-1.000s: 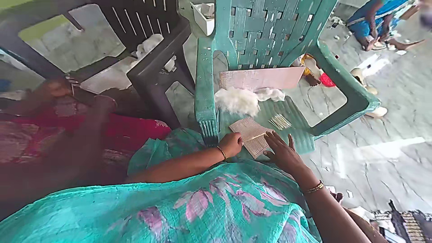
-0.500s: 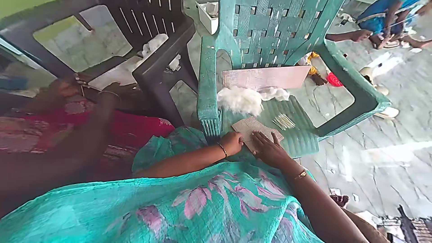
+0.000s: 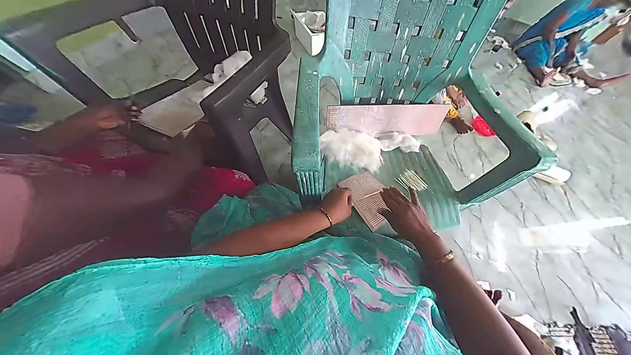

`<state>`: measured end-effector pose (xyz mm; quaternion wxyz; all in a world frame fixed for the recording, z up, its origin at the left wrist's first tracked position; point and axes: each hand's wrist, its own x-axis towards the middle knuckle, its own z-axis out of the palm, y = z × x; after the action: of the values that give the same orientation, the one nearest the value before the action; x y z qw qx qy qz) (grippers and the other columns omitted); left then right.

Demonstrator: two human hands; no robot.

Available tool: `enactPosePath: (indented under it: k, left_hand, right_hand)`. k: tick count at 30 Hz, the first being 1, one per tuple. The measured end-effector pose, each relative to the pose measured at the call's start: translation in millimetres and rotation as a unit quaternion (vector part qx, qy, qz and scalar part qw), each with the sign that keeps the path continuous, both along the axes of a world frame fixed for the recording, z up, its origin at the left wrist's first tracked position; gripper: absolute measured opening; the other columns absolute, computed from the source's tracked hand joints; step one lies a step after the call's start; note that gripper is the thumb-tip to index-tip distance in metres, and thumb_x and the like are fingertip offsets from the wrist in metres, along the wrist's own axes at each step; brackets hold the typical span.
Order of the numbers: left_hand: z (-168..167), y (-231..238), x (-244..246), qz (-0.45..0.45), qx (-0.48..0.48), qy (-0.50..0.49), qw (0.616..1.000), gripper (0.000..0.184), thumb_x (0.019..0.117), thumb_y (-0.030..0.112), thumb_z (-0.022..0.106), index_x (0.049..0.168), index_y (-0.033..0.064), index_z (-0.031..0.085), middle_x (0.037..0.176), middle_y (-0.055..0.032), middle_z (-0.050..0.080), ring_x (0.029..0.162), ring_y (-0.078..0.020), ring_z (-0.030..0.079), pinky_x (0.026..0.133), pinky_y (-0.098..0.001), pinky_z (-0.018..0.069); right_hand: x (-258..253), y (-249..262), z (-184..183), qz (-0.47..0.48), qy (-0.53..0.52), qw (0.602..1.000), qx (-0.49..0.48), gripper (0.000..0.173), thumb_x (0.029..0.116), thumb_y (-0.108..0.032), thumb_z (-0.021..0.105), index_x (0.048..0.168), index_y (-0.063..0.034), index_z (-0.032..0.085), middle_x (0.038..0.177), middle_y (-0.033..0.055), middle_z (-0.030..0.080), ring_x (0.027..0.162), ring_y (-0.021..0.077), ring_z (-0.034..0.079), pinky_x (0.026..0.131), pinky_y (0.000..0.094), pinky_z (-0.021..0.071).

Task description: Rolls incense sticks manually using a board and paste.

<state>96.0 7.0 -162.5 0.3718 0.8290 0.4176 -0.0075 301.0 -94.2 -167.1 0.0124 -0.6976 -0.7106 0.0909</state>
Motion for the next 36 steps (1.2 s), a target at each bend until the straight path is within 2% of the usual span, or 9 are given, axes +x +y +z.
enactPosePath:
  k: [9, 16, 18, 19, 21, 22, 25, 32, 36]
  left_hand:
    - [-9, 1, 4, -0.031, 0.037, 0.046, 0.998, 0.028, 0.1049, 0.009, 0.053, 0.125, -0.0075, 0.063, 0.128, -0.0257, 0.063, 0.127, -0.0379, 0.059, 0.109, -0.0517, 0.0464]
    - [-6, -12, -1, -0.093, -0.003, 0.044, 0.995, 0.030, 0.1083, 0.015, 0.049, 0.123, -0.0067, 0.064, 0.125, -0.0236, 0.065, 0.123, -0.0354, 0.062, 0.108, -0.0504, 0.0460]
    - [-8, -16, -1, -0.101, 0.000, 0.040, 0.994, 0.029, 0.1080, 0.014, 0.049, 0.123, -0.0061, 0.065, 0.125, -0.0230, 0.066, 0.123, -0.0347, 0.062, 0.108, -0.0504, 0.0462]
    - [-9, -19, -2, -0.102, 0.004, 0.033, 0.994, 0.028, 0.1077, 0.014, 0.050, 0.122, -0.0059, 0.065, 0.124, -0.0229, 0.066, 0.122, -0.0346, 0.062, 0.108, -0.0503, 0.0468]
    - [-8, -23, -4, -0.100, 0.011, 0.022, 0.995, 0.027, 0.1074, 0.014, 0.051, 0.120, -0.0055, 0.066, 0.123, -0.0225, 0.066, 0.121, -0.0345, 0.063, 0.107, -0.0501, 0.0476]
    - [-6, -25, -5, -0.097, 0.012, 0.018, 0.995, 0.027, 0.1075, 0.014, 0.051, 0.119, -0.0054, 0.066, 0.123, -0.0222, 0.066, 0.121, -0.0342, 0.063, 0.107, -0.0499, 0.0476]
    - [-2, -32, -10, -0.097, 0.023, 0.006, 0.995, 0.026, 0.1069, 0.013, 0.052, 0.117, -0.0055, 0.066, 0.121, -0.0219, 0.067, 0.119, -0.0339, 0.064, 0.106, -0.0494, 0.0480]
    - [7, -45, -15, -0.115, 0.037, -0.018, 0.993, 0.025, 0.1060, 0.012, 0.053, 0.116, -0.0051, 0.067, 0.119, -0.0216, 0.068, 0.117, -0.0332, 0.064, 0.105, -0.0487, 0.0487]
    - [11, -50, -16, -0.131, 0.039, -0.025, 0.990, 0.026, 0.1064, 0.012, 0.052, 0.118, -0.0051, 0.067, 0.122, -0.0217, 0.067, 0.120, -0.0336, 0.064, 0.106, -0.0492, 0.0477]
  right_hand:
    - [-15, 31, -16, 0.034, 0.011, 0.993, -0.114, 0.072, 0.1076, -0.050, 0.041, 0.163, -0.0068, 0.024, 0.172, 0.0109, 0.019, 0.160, 0.0246, 0.013, 0.126, 0.0600, 0.0018]
    - [-21, -41, -3, 0.040, -0.006, 0.989, -0.141, 0.074, 0.1063, -0.052, 0.042, 0.163, -0.0083, 0.025, 0.172, 0.0087, 0.021, 0.160, 0.0236, 0.015, 0.125, 0.0638, -0.0013]
    - [-21, -55, -5, 0.039, -0.003, 0.993, -0.109, 0.068, 0.1067, -0.051, 0.042, 0.161, -0.0111, 0.033, 0.169, 0.0053, 0.029, 0.159, 0.0249, 0.018, 0.123, 0.0672, -0.0005]
    - [-20, -62, -11, 0.040, 0.013, 0.998, -0.041, 0.062, 0.1060, -0.049, 0.045, 0.155, -0.0109, 0.046, 0.162, 0.0049, 0.043, 0.155, 0.0279, 0.029, 0.122, 0.0699, 0.0052]
    - [-19, -73, -28, 0.039, 0.051, 0.988, 0.143, 0.043, 0.1029, -0.041, 0.054, 0.126, -0.0094, 0.072, 0.132, 0.0056, 0.070, 0.135, 0.0338, 0.057, 0.114, 0.0755, 0.0233]
    - [-20, -75, -31, 0.032, 0.058, 0.977, 0.202, 0.036, 0.1016, -0.036, 0.057, 0.116, -0.0094, 0.076, 0.119, 0.0055, 0.076, 0.124, 0.0338, 0.065, 0.111, 0.0749, 0.0291]
    - [-25, -78, -31, -0.008, 0.050, 0.958, 0.284, 0.024, 0.0998, -0.025, 0.060, 0.102, -0.0091, 0.078, 0.099, 0.0076, 0.077, 0.106, 0.0309, 0.072, 0.107, 0.0684, 0.0384]
    - [-22, -71, -34, -0.050, 0.014, 0.944, 0.325, 0.018, 0.0958, -0.020, 0.068, 0.108, -0.0096, 0.077, 0.111, 0.0095, 0.075, 0.112, 0.0334, 0.068, 0.100, 0.0633, 0.0456]
    - [-25, -70, -34, -0.015, 0.012, 0.946, 0.323, 0.014, 0.0960, -0.012, 0.064, 0.094, -0.0121, 0.077, 0.097, 0.0058, 0.077, 0.107, 0.0302, 0.070, 0.099, 0.0604, 0.0458]
